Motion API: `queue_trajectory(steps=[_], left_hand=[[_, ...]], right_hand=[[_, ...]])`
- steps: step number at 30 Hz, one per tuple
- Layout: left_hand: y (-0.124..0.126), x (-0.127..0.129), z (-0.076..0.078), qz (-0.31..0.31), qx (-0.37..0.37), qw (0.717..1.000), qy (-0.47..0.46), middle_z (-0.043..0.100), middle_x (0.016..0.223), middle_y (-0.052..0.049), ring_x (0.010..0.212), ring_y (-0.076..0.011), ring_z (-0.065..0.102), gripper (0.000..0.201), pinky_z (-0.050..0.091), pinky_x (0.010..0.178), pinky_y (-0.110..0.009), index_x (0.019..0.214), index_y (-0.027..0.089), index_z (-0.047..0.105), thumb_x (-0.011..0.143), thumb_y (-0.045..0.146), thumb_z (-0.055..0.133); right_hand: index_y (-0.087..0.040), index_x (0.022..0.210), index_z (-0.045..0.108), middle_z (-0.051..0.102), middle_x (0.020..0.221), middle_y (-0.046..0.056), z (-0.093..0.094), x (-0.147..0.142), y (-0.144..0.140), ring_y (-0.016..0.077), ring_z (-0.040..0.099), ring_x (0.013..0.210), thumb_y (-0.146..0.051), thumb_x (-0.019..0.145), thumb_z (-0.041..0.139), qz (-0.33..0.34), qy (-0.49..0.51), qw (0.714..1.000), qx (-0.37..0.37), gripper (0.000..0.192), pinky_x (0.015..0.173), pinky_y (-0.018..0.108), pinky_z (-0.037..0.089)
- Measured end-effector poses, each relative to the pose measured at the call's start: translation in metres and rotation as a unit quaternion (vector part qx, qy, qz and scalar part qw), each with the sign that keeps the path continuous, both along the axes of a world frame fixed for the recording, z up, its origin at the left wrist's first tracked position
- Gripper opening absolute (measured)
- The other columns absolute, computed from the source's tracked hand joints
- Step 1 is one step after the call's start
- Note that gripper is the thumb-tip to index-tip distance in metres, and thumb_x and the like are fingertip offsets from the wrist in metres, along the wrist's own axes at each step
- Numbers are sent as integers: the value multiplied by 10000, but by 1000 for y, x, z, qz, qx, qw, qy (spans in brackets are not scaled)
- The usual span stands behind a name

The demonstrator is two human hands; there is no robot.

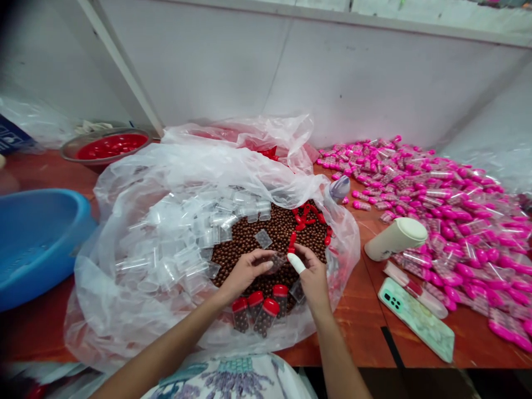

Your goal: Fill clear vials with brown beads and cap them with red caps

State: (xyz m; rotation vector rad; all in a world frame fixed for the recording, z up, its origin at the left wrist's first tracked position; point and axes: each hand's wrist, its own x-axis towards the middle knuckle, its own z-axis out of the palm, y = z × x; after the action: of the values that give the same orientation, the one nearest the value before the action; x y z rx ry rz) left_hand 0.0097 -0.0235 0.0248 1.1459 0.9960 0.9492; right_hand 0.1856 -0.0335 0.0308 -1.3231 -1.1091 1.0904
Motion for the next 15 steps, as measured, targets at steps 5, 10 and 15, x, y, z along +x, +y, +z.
queue_trajectory(steps=[5,10,15], left_hand=[[-11,-6,8,-7,74,993,89,642,996,-54,931,-184,576,292,417,900,-325,1036,186,662,757,243,597],[-16,-8,13,-18,90,992,84,643,1017,-58,962,-188,568,282,398,918,-316,1035,178,663,772,228,575],[-18,-10,14,-15,89,993,79,639,1014,-51,956,-188,572,280,390,914,-303,1030,180,666,769,236,580]], right_hand=[[-230,1030,652,649,1048,54,9,-9,-3,216,581,981,-328,755,599,71,-102,991,46,296,899,418,439],[-265,1092,630,634,1059,52,15,-6,-9,206,568,995,-299,823,530,144,-194,966,96,289,893,396,443],[-287,1261,485,572,1169,47,17,-6,-13,193,528,1070,-284,858,474,157,-223,957,102,403,938,381,411]])
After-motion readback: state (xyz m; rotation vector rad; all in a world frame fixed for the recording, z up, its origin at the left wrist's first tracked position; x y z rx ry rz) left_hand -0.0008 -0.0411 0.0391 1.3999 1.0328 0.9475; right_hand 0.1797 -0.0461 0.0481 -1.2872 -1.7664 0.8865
